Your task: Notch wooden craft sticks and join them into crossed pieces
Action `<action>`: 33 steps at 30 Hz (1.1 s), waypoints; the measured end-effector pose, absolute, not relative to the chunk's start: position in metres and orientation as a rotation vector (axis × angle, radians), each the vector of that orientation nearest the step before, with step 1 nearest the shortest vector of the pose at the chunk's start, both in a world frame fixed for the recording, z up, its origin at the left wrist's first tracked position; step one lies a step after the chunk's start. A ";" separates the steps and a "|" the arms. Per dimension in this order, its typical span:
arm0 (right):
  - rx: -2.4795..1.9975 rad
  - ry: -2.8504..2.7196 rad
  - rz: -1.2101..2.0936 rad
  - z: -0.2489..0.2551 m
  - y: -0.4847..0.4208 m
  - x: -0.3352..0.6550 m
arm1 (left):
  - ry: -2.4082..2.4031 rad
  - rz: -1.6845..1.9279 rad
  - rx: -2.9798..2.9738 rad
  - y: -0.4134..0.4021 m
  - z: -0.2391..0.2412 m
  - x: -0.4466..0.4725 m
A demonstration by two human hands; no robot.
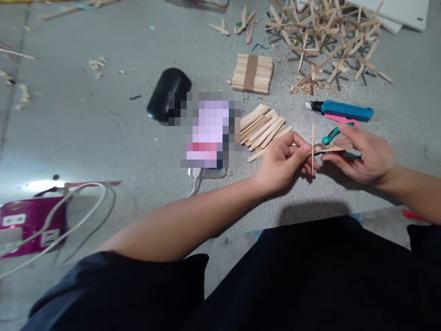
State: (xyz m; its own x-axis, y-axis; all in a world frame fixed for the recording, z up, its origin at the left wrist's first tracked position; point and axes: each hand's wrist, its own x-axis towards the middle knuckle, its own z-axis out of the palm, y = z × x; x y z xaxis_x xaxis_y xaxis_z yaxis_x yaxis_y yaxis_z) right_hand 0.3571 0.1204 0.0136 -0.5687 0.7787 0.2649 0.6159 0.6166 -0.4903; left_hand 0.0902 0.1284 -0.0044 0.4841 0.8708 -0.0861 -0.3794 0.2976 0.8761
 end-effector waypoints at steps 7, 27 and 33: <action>-0.726 -2.185 0.255 0.006 0.134 0.335 | 0.672 0.885 0.963 0.126 -0.006 0.093; -0.748 -2.055 0.270 0.005 0.139 0.330 | 0.758 0.831 0.950 0.122 0.002 0.096; -0.727 -2.038 0.378 0.010 0.140 0.331 | 0.731 0.843 0.925 0.124 0.000 0.095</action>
State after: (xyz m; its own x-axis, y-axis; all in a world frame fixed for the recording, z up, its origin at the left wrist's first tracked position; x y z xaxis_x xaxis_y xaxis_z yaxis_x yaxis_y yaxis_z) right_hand 0.3315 0.1401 0.0099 -0.4117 0.6261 0.6622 0.3473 0.7796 -0.5212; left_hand 0.0953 0.1242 0.0001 0.4788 0.8604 -0.1747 -0.2945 0.3449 0.8912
